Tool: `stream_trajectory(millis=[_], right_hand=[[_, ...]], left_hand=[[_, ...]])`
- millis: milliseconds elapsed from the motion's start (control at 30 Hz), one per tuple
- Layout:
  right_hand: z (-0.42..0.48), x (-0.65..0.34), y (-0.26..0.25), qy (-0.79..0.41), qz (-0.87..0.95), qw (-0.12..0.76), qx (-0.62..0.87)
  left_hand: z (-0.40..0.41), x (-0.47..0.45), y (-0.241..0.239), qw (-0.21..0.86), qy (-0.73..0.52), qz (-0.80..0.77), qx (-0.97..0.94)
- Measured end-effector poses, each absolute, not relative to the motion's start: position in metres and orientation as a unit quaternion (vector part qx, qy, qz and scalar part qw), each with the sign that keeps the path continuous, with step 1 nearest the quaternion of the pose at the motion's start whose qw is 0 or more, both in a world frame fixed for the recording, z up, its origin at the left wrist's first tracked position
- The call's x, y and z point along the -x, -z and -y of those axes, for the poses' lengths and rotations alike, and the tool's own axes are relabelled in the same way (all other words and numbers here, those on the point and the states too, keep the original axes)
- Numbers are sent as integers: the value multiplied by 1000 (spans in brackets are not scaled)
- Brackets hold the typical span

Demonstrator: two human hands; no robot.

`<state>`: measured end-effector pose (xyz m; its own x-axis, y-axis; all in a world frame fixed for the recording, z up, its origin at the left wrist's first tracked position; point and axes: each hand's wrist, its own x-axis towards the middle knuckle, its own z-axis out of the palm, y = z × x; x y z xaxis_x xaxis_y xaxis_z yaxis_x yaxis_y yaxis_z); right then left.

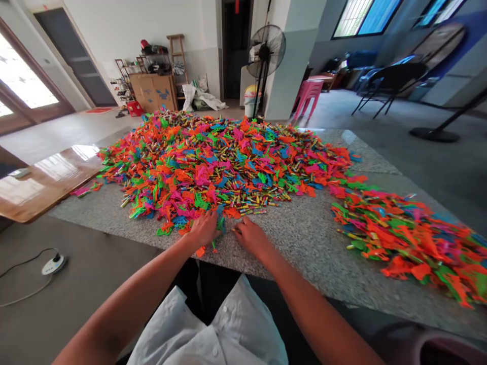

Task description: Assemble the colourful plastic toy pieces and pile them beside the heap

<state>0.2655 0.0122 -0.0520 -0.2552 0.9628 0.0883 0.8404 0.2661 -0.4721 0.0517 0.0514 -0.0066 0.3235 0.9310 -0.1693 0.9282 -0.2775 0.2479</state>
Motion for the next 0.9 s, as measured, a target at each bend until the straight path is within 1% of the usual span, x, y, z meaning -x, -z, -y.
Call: stream_trajectory(millis=[100, 200, 267, 333, 433, 533, 700, 900], right_hand=[[-12, -273, 53, -247, 695, 285, 612], [-5, -277, 52, -370, 558, 415, 616], [1, -275, 49, -456, 481, 480, 575], [7, -269, 44, -522, 430, 523, 519], [13, -259, 33, -559, 390, 559, 472], [14, -252, 26, -556, 376, 584, 457], [13, -252, 25, -558, 376, 591, 445], [13, -253, 28, -568, 365, 598, 431]], left_hand=[[-55, -49, 14, 205, -50, -582, -785], [-59, -48, 22, 280, -158, -591, -740], [-60, -50, 23, 359, -243, -575, -694], [-60, -54, 21, 465, -298, -535, -639], [-56, -63, 14, 590, -335, -490, -547], [-51, -71, 6, 639, -357, -468, -495], [-47, -77, 2, 660, -367, -466, -460], [-47, -76, 7, 646, -355, -469, -486]])
